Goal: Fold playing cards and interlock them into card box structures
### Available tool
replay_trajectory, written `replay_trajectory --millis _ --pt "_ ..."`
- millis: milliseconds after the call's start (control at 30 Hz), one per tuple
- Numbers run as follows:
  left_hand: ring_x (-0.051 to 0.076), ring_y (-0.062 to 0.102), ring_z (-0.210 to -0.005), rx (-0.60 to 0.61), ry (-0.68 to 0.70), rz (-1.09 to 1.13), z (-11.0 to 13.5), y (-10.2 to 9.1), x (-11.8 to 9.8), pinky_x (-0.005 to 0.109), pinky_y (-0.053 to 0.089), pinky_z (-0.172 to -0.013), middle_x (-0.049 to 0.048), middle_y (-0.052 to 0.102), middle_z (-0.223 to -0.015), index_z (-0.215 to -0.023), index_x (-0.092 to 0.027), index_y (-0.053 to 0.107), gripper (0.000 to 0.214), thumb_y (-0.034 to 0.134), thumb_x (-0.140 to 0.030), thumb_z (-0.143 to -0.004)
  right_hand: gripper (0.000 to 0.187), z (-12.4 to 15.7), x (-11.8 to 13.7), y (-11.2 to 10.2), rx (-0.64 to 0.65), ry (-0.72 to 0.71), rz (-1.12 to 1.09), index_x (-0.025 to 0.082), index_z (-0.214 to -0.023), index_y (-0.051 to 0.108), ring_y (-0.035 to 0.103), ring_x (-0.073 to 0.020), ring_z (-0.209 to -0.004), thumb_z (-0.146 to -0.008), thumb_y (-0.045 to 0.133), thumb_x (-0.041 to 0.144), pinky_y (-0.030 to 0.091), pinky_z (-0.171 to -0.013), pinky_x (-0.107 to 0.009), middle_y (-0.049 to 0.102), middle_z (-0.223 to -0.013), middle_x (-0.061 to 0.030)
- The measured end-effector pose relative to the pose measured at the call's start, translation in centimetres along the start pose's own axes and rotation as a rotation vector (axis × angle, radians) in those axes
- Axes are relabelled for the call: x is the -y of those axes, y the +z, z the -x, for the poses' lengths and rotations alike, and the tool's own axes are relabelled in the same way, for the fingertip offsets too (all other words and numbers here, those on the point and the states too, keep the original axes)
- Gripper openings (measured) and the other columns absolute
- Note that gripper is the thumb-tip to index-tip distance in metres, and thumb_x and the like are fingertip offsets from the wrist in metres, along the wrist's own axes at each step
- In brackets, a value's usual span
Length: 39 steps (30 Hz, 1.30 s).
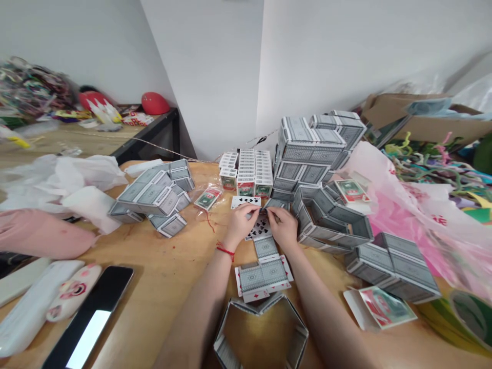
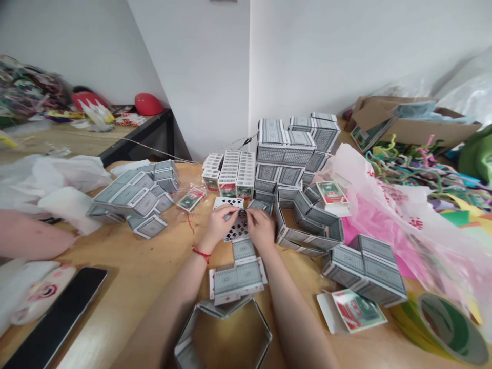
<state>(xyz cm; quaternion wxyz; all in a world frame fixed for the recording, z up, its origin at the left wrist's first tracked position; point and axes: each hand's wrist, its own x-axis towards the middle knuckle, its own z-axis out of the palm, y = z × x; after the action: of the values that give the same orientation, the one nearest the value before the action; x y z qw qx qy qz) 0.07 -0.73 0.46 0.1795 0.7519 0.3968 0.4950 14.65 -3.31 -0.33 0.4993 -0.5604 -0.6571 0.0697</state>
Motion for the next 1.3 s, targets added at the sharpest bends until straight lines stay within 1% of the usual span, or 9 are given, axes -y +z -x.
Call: replay_trajectory --millis 200,433,567,800,1033,1167,1300 --pt "0.015 0.063 -0.082 0.003 0.033 -0.030 0.1 -0.1 0.4 0.032 0.052 -0.077 0.0053 0.068 -0.084 -0.085 -0.019 0.066 0.013 0.054 -0.019 -0.081 0.021 -0.2 0.0 -0.1 0.011 0.019 -0.074 0.020 -0.081 0.068 0.063 -0.0179 -0.075 -0.082 0.048 0.028 0.050 -0.072 -0.032 0.069 -0.081 -0.0065" --pt "0.015 0.063 -0.082 0.017 0.045 -0.044 0.1 0.0 0.3 0.032 0.051 -0.077 0.0050 0.068 -0.085 -0.086 -0.019 0.066 0.013 0.054 -0.020 -0.081 0.021 -0.2 -0.3 0.1 0.061 0.065 -0.147 0.021 -0.084 0.068 0.065 -0.0183 -0.078 -0.081 0.049 0.028 0.050 -0.075 -0.033 0.070 -0.084 -0.0059" --pt "0.015 0.062 -0.083 0.012 0.041 -0.059 0.0 0.0 0.3 0.031 0.051 -0.078 0.0051 0.068 -0.086 -0.087 -0.019 0.065 0.013 0.053 -0.020 -0.082 0.022 -0.2 -0.4 0.2 0.065 0.081 -0.155 0.020 -0.086 0.069 0.065 -0.0189 -0.080 -0.081 0.049 0.027 0.051 -0.076 -0.033 0.071 -0.087 -0.0063" --pt "0.015 0.062 -0.082 0.016 0.027 -0.050 0.0 0.0 0.3 0.032 0.050 -0.077 0.0045 0.067 -0.084 -0.086 -0.020 0.065 0.014 0.051 -0.020 -0.083 0.022 -0.2 0.1 -0.1 0.092 0.106 -0.190 0.020 -0.085 0.068 0.066 -0.0188 -0.079 -0.080 0.049 0.029 0.051 -0.075 -0.032 0.071 -0.085 -0.0056" --pt "0.015 0.060 -0.080 0.000 0.031 -0.040 -0.1 -0.1 -0.2 0.031 0.050 -0.075 0.0045 0.066 -0.082 -0.082 -0.019 0.063 0.012 0.052 -0.020 -0.082 0.022 -0.1 0.8 0.2 0.072 0.150 -0.168 0.019 -0.079 0.067 0.064 -0.0175 -0.069 -0.079 0.050 0.033 0.050 -0.065 -0.028 0.070 -0.077 -0.0041" --pt "0.015 0.059 -0.080 0.004 0.038 -0.074 -0.1 0.0 -0.5 0.031 0.049 -0.075 0.0047 0.064 -0.081 -0.081 -0.018 0.061 0.011 0.050 -0.019 -0.083 0.021 -0.1 0.9 0.3 0.073 0.142 -0.139 0.019 -0.079 0.066 0.063 -0.0170 -0.070 -0.080 0.049 0.031 0.049 -0.066 -0.027 0.070 -0.077 -0.0035" --pt "0.016 0.058 -0.082 0.002 0.015 -0.140 -0.2 0.4 -0.6 0.031 0.048 -0.075 0.0050 0.062 -0.082 -0.081 -0.018 0.058 0.011 0.047 -0.017 -0.083 0.021 -0.1 0.9 0.3 0.085 0.130 -0.109 0.020 -0.081 0.065 0.063 -0.0171 -0.070 -0.081 0.047 0.030 0.048 -0.067 -0.027 0.070 -0.078 -0.0036"
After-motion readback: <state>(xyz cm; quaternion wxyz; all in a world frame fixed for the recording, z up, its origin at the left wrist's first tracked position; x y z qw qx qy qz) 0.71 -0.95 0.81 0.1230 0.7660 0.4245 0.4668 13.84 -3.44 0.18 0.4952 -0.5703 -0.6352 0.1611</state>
